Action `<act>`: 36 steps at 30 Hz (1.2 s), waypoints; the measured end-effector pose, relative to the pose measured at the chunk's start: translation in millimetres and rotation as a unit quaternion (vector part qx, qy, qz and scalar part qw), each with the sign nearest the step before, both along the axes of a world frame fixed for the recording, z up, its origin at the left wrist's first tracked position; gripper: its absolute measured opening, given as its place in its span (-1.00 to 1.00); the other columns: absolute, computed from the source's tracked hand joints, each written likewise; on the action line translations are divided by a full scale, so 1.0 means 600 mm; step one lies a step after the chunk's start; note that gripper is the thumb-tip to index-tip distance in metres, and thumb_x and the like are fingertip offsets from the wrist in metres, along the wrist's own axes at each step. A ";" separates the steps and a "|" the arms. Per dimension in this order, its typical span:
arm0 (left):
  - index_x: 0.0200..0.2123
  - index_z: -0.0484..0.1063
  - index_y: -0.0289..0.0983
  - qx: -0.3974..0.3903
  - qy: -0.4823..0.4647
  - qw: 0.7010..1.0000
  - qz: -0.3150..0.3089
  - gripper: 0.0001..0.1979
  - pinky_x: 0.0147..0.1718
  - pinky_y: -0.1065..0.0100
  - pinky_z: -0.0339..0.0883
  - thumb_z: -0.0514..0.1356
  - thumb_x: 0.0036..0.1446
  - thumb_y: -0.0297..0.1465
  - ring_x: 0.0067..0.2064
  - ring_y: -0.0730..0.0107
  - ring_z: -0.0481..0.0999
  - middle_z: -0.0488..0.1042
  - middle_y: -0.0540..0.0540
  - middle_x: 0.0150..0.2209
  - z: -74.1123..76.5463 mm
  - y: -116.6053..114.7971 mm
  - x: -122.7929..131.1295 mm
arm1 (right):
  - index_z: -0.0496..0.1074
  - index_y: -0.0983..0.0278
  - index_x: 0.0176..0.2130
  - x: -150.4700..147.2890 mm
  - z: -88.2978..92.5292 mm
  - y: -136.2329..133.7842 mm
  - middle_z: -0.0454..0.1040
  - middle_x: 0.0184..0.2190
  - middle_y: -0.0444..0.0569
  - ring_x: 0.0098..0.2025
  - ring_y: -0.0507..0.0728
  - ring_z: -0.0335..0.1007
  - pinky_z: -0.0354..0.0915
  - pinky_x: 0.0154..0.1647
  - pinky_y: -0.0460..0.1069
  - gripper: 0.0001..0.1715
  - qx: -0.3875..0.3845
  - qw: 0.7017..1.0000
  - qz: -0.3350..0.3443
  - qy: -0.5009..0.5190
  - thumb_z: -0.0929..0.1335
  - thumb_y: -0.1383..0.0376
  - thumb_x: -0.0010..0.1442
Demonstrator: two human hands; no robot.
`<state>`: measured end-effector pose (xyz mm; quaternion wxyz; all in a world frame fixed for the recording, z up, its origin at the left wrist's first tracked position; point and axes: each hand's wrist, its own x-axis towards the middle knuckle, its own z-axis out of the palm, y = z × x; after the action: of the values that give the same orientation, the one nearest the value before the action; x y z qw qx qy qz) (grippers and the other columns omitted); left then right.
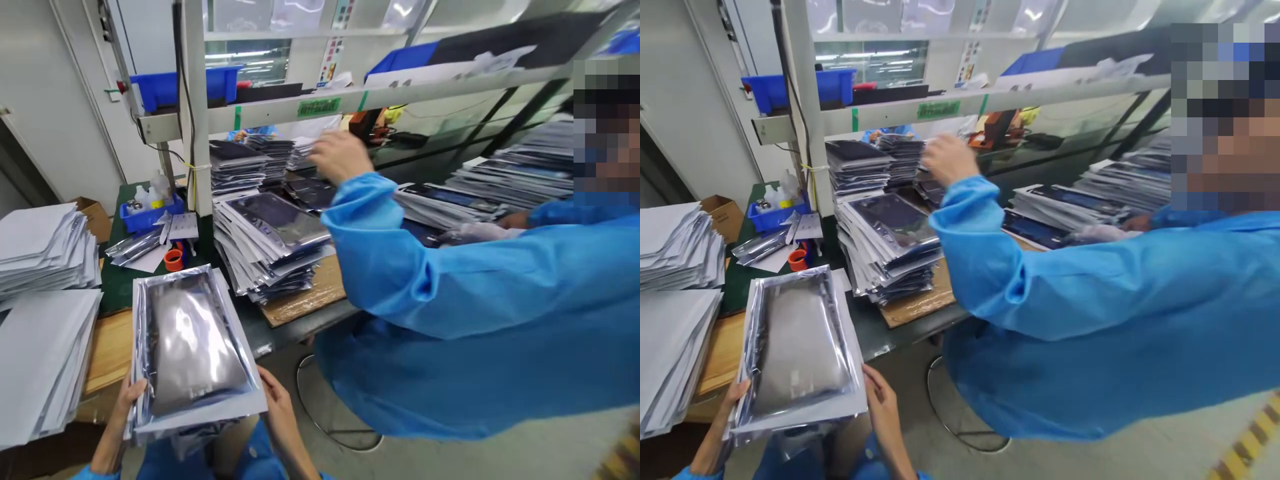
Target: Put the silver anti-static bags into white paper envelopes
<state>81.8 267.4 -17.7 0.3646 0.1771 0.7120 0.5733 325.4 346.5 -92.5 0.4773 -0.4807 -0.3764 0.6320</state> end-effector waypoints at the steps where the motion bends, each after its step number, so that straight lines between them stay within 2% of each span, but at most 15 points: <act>1: -0.10 0.48 -0.25 0.008 -0.004 1.000 -0.024 -0.34 0.08 0.10 0.34 0.36 -0.33 -0.07 0.11 -0.08 0.41 0.56 -0.18 -0.16 0.002 0.006 -0.001 | 0.62 0.25 -0.24 0.011 0.010 0.007 0.66 -0.22 0.12 -0.09 0.37 0.52 0.38 -0.01 0.21 -0.40 0.007 1.000 0.011 -0.011 0.45 -0.15 -0.08; 4: 0.05 0.40 -0.24 0.008 0.004 0.995 -0.102 -0.31 0.16 0.10 0.25 0.34 -0.15 -0.07 0.19 -0.05 0.34 0.48 -0.21 0.03 0.014 0.010 -0.006 | 0.59 0.20 -0.22 0.047 0.051 0.016 0.61 -0.12 0.08 0.01 0.32 0.43 0.22 0.15 0.19 -0.52 0.033 0.998 -0.010 -0.050 0.36 -0.09 0.12; 6: 0.20 0.25 -0.19 0.015 0.078 0.992 -0.093 -0.22 0.25 0.11 0.10 0.33 -0.08 -0.07 0.29 0.00 0.19 0.30 -0.20 0.22 0.026 0.008 -0.013 | 0.53 0.19 -0.18 0.056 0.080 0.020 0.59 -0.17 0.06 -0.08 0.27 0.45 0.29 0.04 0.15 -0.55 0.069 0.994 -0.008 -0.088 0.29 -0.07 0.20; 8: 0.26 0.15 -0.15 0.027 0.182 0.981 -0.059 -0.20 0.30 0.12 -0.07 0.30 -0.01 -0.06 0.35 0.05 0.06 0.12 -0.17 0.33 0.037 0.004 -0.019 | 0.48 0.21 -0.15 0.050 0.106 0.029 0.57 -0.25 0.04 -0.21 0.23 0.46 0.34 -0.14 0.10 -0.60 0.109 0.985 0.047 -0.124 0.28 -0.01 0.22; 10: 0.24 0.21 -0.15 0.017 0.265 0.960 -0.091 -0.29 0.32 0.07 -0.14 0.24 0.07 -0.05 0.36 0.04 0.03 0.10 -0.17 0.34 0.046 0.000 -0.019 | 0.49 0.21 -0.19 0.035 0.125 0.043 0.56 -0.35 -0.03 -0.32 0.18 0.43 0.30 -0.26 0.05 -0.68 0.132 0.973 0.121 -0.143 0.32 0.07 0.19; 12: 0.19 0.31 -0.15 -0.014 0.353 0.921 -0.164 -0.39 0.31 -0.05 -0.18 0.20 0.11 -0.05 0.36 -0.02 0.01 0.13 -0.19 0.33 0.053 -0.007 -0.009 | 0.50 0.21 -0.32 0.021 0.139 0.058 0.49 -0.49 -0.12 -0.43 0.12 0.35 0.21 -0.35 0.01 -0.80 0.140 0.965 0.165 -0.150 0.37 0.14 0.14; 14: 0.15 0.38 -0.12 -0.024 0.466 0.862 -0.199 -0.47 0.30 -0.17 -0.28 0.19 0.14 -0.08 0.38 -0.09 -0.09 0.08 -0.16 0.35 0.059 -0.017 0.011 | 0.47 0.22 -0.45 0.013 0.148 0.070 0.39 -0.59 -0.19 -0.51 0.06 0.24 0.11 -0.41 -0.01 -0.82 0.143 0.959 0.190 -0.155 0.39 0.18 0.12; 16: 0.14 0.39 -0.06 -0.001 0.559 0.795 -0.237 -0.53 0.29 -0.22 -0.32 0.19 0.17 -0.14 0.37 -0.10 -0.06 0.12 -0.13 0.33 0.064 -0.027 0.033 | 0.42 0.23 -0.51 0.010 0.155 0.079 0.32 -0.62 -0.22 -0.52 0.03 0.17 0.05 -0.44 -0.03 -0.77 0.136 0.958 0.205 -0.148 0.41 0.18 0.09; 19: 0.22 0.29 -0.05 0.054 0.606 0.715 -0.346 -0.49 0.30 -0.06 -0.08 0.21 0.19 -0.22 0.26 0.04 0.26 0.34 -0.11 0.20 0.069 -0.037 0.057 | 0.36 0.24 -0.55 0.011 0.166 0.084 0.28 -0.63 -0.24 -0.54 0.01 0.14 0.03 -0.48 -0.05 -0.69 0.103 0.963 0.228 -0.103 0.44 0.12 0.02; 21: 0.23 0.26 -0.08 0.071 0.614 0.691 -0.375 -0.49 0.26 0.05 0.10 0.19 0.22 -0.28 0.19 0.12 0.36 0.39 -0.10 0.15 0.073 -0.038 0.064 | 0.31 0.22 -0.54 0.010 0.175 0.084 0.23 -0.65 -0.28 -0.58 -0.02 0.10 0.04 -0.53 -0.08 -0.62 0.062 0.966 0.243 -0.055 0.45 0.03 -0.02; 23: 0.20 0.31 -0.11 0.098 0.629 0.685 -0.356 -0.55 0.23 0.09 0.19 0.15 0.24 -0.38 0.17 0.14 0.39 0.41 -0.09 0.13 0.078 -0.033 0.066 | 0.29 0.20 -0.49 0.006 0.187 0.080 0.24 -0.63 -0.30 -0.60 -0.03 0.12 0.08 -0.56 -0.10 -0.59 0.015 0.967 0.253 -0.001 0.43 -0.04 -0.02; 26: 0.18 0.34 -0.15 0.167 0.657 0.664 -0.317 -0.54 0.19 0.14 0.25 0.12 0.22 -0.54 0.13 0.18 0.43 0.47 -0.08 0.07 0.096 -0.024 0.070 | 0.34 0.17 -0.34 -0.008 0.206 0.073 0.40 -0.51 -0.24 -0.51 0.00 0.31 0.27 -0.44 -0.09 -0.60 -0.044 0.957 0.276 0.081 0.38 -0.08 0.03; 30: 0.20 0.31 -0.18 0.172 0.691 0.636 -0.298 -0.51 0.18 0.10 0.26 0.12 0.21 -0.57 0.11 0.16 0.45 0.46 -0.09 0.08 0.127 -0.029 0.086 | 0.42 0.20 -0.19 -0.024 0.223 0.068 0.53 -0.43 -0.21 -0.42 0.03 0.44 0.36 -0.32 -0.08 -0.49 -0.118 0.925 0.315 0.177 0.55 0.19 -0.16; 33: 0.16 0.33 -0.12 0.184 0.684 0.670 -0.223 -0.50 0.17 0.01 0.27 0.22 0.14 -0.50 0.14 0.09 0.42 0.47 -0.10 0.08 0.137 -0.054 0.098 | 0.41 0.19 -0.09 0.001 0.230 0.059 0.57 -0.36 -0.20 -0.34 0.07 0.50 0.38 -0.31 -0.08 -0.30 -0.085 0.933 0.307 0.166 0.59 0.32 -0.27; 36: 0.06 0.38 -0.10 0.196 0.646 0.731 -0.097 -0.61 0.13 -0.01 0.31 0.21 0.14 -0.46 0.13 0.10 0.43 0.51 -0.12 0.02 0.122 -0.069 0.095 | 0.32 0.11 0.08 0.070 0.230 0.038 0.58 -0.11 -0.11 -0.04 0.25 0.49 0.41 -0.06 0.04 0.01 -0.013 0.953 0.280 0.115 0.63 0.33 -0.37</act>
<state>139.0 226.1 55.3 -0.1729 0.6407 0.6264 0.4090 367.1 369.3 45.4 0.3148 -0.2865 -0.4303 0.7960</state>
